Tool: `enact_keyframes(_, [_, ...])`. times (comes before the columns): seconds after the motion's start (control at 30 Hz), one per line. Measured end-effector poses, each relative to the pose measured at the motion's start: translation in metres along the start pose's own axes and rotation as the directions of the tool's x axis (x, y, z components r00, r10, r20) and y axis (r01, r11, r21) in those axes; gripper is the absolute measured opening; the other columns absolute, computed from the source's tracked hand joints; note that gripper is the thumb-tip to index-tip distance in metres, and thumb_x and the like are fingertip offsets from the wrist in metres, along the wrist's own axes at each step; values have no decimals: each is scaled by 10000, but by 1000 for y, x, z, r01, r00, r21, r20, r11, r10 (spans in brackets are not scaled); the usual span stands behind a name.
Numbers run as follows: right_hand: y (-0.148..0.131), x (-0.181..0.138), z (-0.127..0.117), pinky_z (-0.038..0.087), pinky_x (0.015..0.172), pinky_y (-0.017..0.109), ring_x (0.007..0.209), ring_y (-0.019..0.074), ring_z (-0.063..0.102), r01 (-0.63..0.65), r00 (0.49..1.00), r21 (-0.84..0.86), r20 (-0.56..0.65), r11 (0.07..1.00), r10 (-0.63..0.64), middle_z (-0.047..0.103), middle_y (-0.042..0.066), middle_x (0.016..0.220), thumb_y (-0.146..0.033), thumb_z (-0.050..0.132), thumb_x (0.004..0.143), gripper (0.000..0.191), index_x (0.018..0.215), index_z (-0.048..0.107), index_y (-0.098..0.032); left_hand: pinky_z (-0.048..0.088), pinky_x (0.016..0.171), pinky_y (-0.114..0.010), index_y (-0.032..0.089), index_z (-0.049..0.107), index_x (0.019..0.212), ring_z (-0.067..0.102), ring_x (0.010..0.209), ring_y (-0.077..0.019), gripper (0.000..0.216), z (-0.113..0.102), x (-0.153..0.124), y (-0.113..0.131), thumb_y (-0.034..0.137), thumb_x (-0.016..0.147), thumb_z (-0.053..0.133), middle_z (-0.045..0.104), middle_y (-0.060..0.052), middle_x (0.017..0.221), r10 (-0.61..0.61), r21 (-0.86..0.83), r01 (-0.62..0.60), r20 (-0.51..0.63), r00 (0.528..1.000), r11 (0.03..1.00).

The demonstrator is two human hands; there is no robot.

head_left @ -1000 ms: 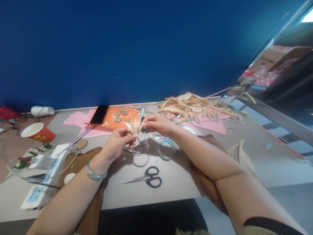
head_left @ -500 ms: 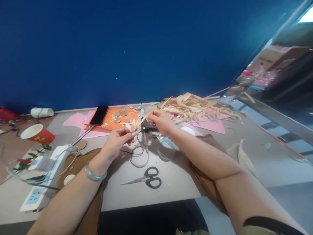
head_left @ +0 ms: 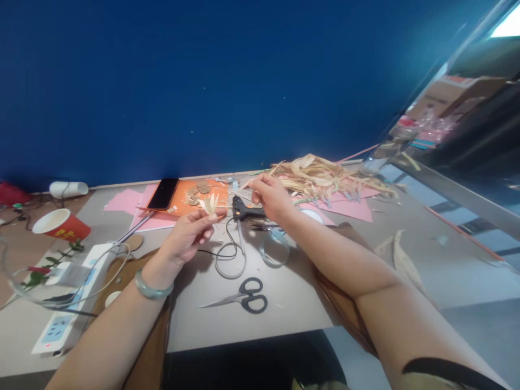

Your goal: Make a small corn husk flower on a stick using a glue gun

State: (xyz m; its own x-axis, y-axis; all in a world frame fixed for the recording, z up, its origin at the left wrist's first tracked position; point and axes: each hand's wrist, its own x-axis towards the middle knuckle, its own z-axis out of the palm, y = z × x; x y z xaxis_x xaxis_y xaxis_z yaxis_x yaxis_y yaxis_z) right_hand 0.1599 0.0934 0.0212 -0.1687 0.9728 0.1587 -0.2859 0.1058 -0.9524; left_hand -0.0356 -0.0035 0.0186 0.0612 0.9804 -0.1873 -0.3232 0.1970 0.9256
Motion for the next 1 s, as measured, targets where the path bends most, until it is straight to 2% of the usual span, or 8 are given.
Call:
enact_keyframes(0.17, [-1,-1,1,296,393,180,392,36,432,-32,998,25,46,999,31,639,-27,655,-242,634,684,150,658,498,-184,269,348,-127,113,637,755,408,442,1,231,-1,-2,2,271,673,784,726,-118,946,3,-70,1,58,998,998])
enact_keyframes(0.3, [-4,-4,3,318,411,182,405,48,452,-171,961,98,238,980,143,640,-27,658,-249,653,694,177,714,488,-190,266,346,-137,118,666,767,401,438,3,214,-1,-4,3,269,670,782,720,-139,1026,33,-123,-21,98,995,992])
enact_keyframes(0.4, [-7,-9,4,369,446,189,448,57,493,-314,869,92,429,945,247,661,-7,729,-219,685,676,202,731,495,-181,268,358,-139,132,674,751,405,446,3,196,-3,-5,3,279,674,778,714,-139,1058,76,-155,-55,132,988,986])
enact_keyframes(0.53, [-4,-18,7,479,577,239,589,118,616,-413,735,17,597,911,322,672,27,735,-207,696,706,181,747,525,-165,272,370,-147,149,673,721,398,447,0,198,-4,-6,4,294,652,789,713,-124,1058,96,-156,-72,157,983,985])
enact_keyframes(0.67, [7,-27,13,508,740,296,768,170,682,-488,585,-2,741,873,329,685,48,769,-237,715,738,193,749,542,-152,285,378,-147,156,675,745,426,466,-10,190,-3,-7,3,290,665,782,698,-128,1109,96,-141,-69,194,976,988])
enact_keyframes(0.8, [9,-29,14,499,814,323,869,184,683,-451,513,-11,815,893,270,700,83,878,-264,706,781,183,781,575,-136,288,369,-150,158,670,784,436,464,-26,192,-4,-8,4,286,683,771,714,-128,1037,89,-129,-65,187,978,990])
enact_keyframes(0.9, [1,-26,10,502,797,329,813,165,662,-280,543,-37,818,959,190,684,79,888,-264,680,808,160,782,606,-125,282,363,-150,150,663,790,437,468,-29,201,-4,-7,4,282,682,770,720,-123,993,66,-119,-48,158,985,992])
enact_keyframes(1.0, [-11,-21,4,501,740,303,732,132,631,-128,662,-24,742,991,104,664,53,872,-262,680,805,155,764,594,-139,275,357,-149,144,647,792,425,467,-16,216,-2,-5,5,265,670,777,708,-127,1080,42,-122,-29,106,993,992])
